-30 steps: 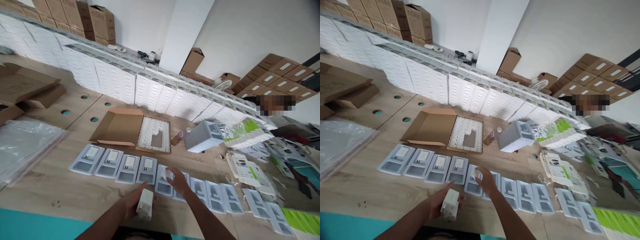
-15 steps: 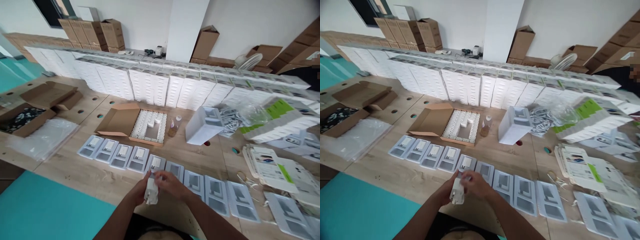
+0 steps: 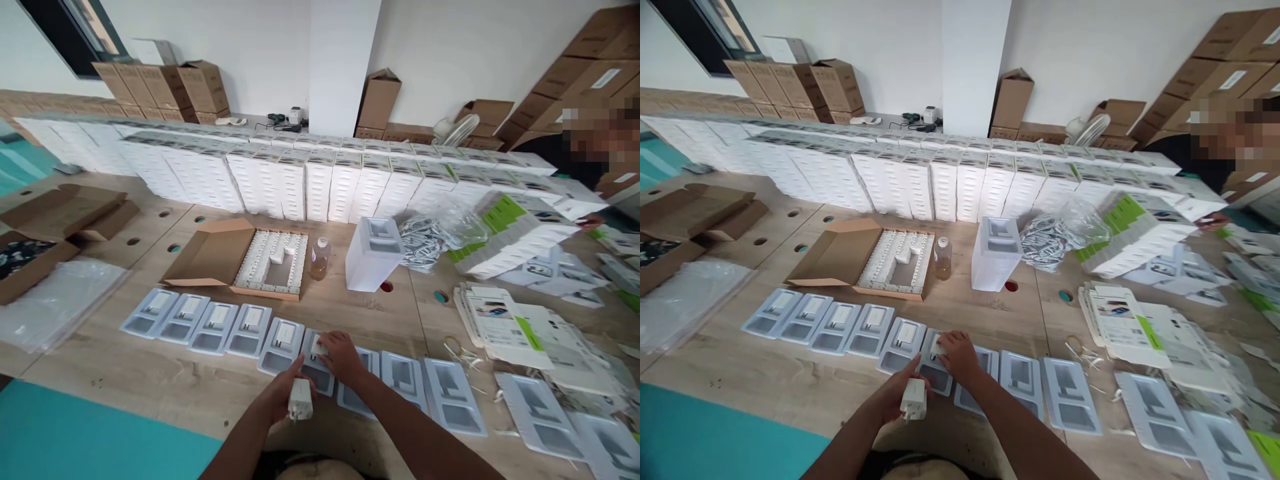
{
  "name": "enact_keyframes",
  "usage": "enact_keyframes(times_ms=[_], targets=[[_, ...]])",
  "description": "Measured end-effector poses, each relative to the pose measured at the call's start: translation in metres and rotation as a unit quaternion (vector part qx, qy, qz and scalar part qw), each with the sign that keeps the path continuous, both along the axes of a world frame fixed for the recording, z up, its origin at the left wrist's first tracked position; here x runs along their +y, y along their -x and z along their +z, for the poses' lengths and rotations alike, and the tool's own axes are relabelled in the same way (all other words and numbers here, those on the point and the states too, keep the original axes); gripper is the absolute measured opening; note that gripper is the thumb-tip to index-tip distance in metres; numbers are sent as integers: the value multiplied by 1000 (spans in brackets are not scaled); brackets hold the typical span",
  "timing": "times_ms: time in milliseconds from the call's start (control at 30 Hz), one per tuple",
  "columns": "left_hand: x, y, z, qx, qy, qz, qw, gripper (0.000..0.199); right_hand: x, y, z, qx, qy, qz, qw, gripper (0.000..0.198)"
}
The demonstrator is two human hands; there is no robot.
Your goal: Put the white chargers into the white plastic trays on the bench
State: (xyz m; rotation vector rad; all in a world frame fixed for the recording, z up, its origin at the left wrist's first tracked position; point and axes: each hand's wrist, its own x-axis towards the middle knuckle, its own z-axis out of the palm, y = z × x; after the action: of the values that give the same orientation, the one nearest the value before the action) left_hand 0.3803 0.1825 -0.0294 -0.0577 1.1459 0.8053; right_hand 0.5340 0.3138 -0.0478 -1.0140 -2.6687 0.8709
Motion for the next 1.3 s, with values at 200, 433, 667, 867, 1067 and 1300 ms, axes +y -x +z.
enact_keyframes(times_ms=[200, 433, 667, 867, 1067, 1300], targets=[[4, -1, -8, 20, 23, 12, 999, 67, -7, 8, -3, -19, -51, -14, 998, 17], [9, 2, -13, 40, 40, -5, 998, 64, -8, 14, -3, -33, -87, 15, 996, 11], [8, 7, -21, 44, 42, -16, 998, 63, 0, 17, -4, -56, -94, 52, 993, 29], [7, 9, -19, 69, 47, -36, 996, 70, 11, 21, -2, -72, -78, 114, 988, 22], [4, 14, -24, 79, 47, -52, 994, 75, 18, 23, -4, -68, -55, 51, 995, 35], [5, 16, -30, 61, 40, -42, 996, 69, 3, 30, 1, -53, -49, 28, 997, 12]])
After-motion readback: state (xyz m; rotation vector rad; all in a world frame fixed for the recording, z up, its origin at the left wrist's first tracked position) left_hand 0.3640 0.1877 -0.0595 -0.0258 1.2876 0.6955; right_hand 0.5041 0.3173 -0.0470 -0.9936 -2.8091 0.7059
